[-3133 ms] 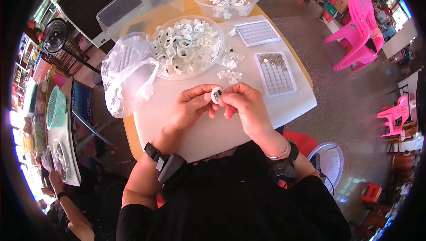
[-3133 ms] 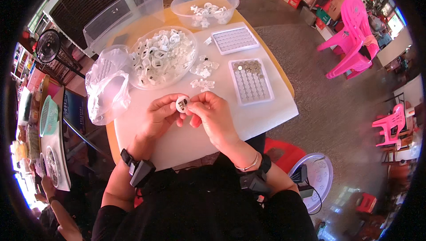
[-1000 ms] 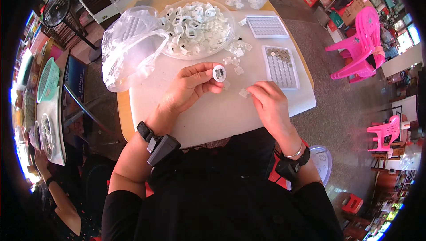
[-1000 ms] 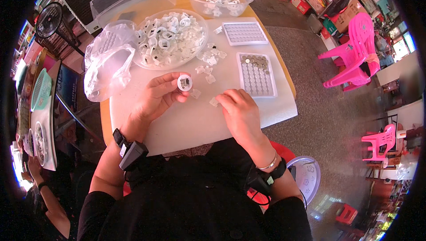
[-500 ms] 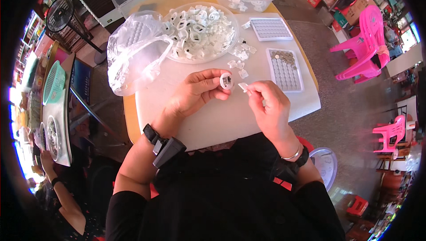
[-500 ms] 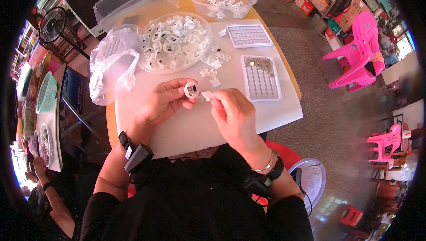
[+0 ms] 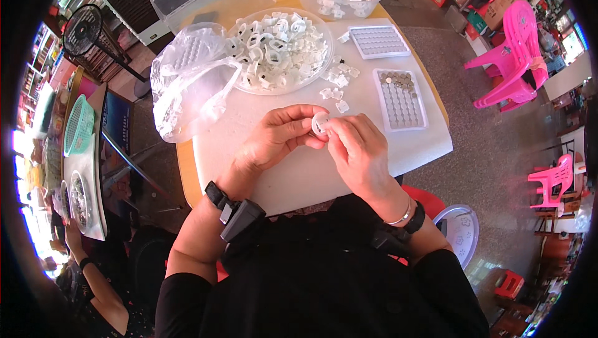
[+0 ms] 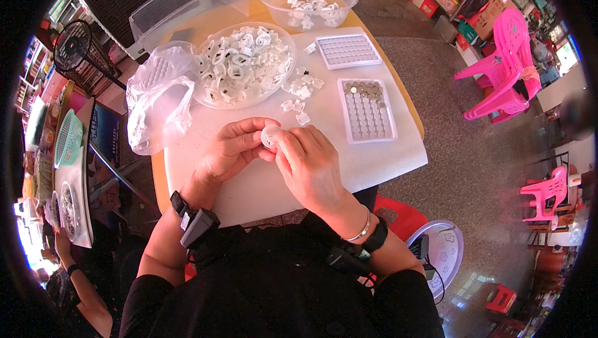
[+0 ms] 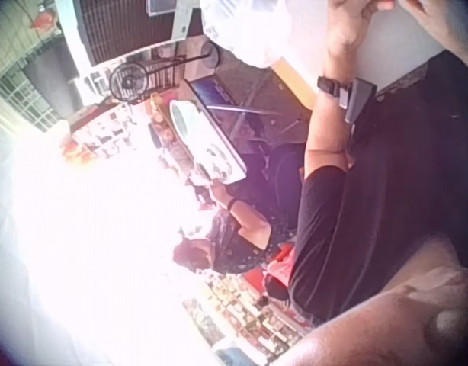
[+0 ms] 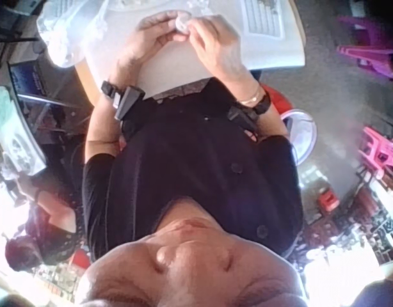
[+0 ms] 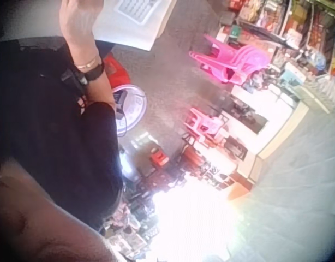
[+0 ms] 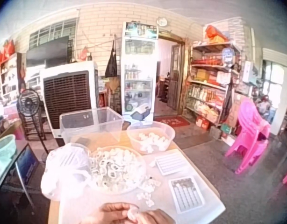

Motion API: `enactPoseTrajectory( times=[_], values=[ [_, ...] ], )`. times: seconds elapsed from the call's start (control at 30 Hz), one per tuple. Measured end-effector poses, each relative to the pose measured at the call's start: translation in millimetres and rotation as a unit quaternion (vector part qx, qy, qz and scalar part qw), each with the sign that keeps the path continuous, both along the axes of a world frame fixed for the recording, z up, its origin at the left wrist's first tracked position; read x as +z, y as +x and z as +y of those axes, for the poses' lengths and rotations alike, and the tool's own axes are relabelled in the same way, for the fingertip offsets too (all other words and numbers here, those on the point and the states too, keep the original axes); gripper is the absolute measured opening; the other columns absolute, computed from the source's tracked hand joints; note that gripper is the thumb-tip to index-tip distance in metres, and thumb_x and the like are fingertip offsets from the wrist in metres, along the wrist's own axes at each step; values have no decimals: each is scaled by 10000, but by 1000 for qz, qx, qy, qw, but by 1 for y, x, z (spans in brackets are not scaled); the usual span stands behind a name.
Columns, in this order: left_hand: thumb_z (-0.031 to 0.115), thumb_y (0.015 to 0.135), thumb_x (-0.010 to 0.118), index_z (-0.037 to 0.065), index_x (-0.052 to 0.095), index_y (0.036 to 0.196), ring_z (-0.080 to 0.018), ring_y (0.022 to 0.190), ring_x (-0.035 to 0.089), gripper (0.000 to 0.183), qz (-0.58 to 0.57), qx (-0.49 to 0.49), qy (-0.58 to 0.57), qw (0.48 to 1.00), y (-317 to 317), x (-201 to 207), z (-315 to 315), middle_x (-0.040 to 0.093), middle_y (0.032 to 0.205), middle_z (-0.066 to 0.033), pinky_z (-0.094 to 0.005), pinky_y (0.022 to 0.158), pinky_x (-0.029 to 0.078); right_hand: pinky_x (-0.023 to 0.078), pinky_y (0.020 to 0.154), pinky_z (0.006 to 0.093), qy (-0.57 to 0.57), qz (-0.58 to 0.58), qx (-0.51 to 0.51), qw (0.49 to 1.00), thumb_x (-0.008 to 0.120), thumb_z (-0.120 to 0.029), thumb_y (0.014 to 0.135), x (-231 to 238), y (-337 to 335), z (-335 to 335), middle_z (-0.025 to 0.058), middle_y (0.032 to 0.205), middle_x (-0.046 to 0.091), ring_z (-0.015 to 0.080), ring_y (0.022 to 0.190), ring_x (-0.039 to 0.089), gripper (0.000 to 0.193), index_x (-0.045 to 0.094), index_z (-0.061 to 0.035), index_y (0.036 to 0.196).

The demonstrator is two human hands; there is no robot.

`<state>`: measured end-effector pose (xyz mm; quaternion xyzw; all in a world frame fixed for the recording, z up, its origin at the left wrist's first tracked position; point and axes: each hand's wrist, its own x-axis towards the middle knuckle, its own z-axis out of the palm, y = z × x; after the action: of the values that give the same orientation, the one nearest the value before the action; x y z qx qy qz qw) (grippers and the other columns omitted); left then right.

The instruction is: Assembling small white plastic rings with black interior components at a workstation.

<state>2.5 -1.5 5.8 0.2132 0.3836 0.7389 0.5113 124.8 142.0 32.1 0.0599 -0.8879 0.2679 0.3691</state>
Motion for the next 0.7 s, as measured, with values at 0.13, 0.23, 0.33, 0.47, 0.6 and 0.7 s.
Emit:
enactPoseTrajectory(
  times=[0.13,0.23,0.33,0.47,0.6,0.7],
  values=[
    [117,963,507,-49,512,1242,-207,971,635,324,12,-1,1,1000,0,-1,0,625,1072,-134,-312,876,520,477,628,357,5,-7,1,1000,648,51,709,-2,2,1,70,790,559,247,714,562,283,578,-28,971],
    [121,960,518,-45,528,1235,-207,979,634,322,25,7,-6,1000,2,-2,0,629,1068,-125,-316,883,520,477,622,359,3,-11,1,1000,643,53,716,1,2,1,77,789,556,259,712,561,278,581,-27,975],
    [124,957,527,-27,557,1221,-188,945,633,305,41,25,-19,999,4,-1,1,635,1065,-102,-300,843,524,484,614,344,-56,-26,-2,998,645,37,750,-2,1,2,79,796,574,247,711,579,251,580,-20,986],
    [123,952,537,-6,586,1201,-165,894,626,284,71,36,-24,997,5,1,0,638,1054,-76,-280,787,519,493,621,277,-400,-154,38,903,659,-30,833,0,1,2,57,809,633,143,715,616,182,583,-7,997],
    [143,945,557,6,616,1153,-141,827,612,256,118,62,-42,990,6,-1,5,637,966,-61,-262,691,514,491,636,242,-497,-195,66,843,666,-51,846,-5,-1,9,42,807,648,90,717,607,137,605,-4,960],
    [147,939,570,1,620,1122,-140,756,614,239,120,111,-76,984,7,-2,4,633,877,-69,-262,643,518,470,676,208,-473,-193,41,859,633,-6,858,-9,-3,4,10,828,619,54,738,556,180,592,0,1033]
  ],
)
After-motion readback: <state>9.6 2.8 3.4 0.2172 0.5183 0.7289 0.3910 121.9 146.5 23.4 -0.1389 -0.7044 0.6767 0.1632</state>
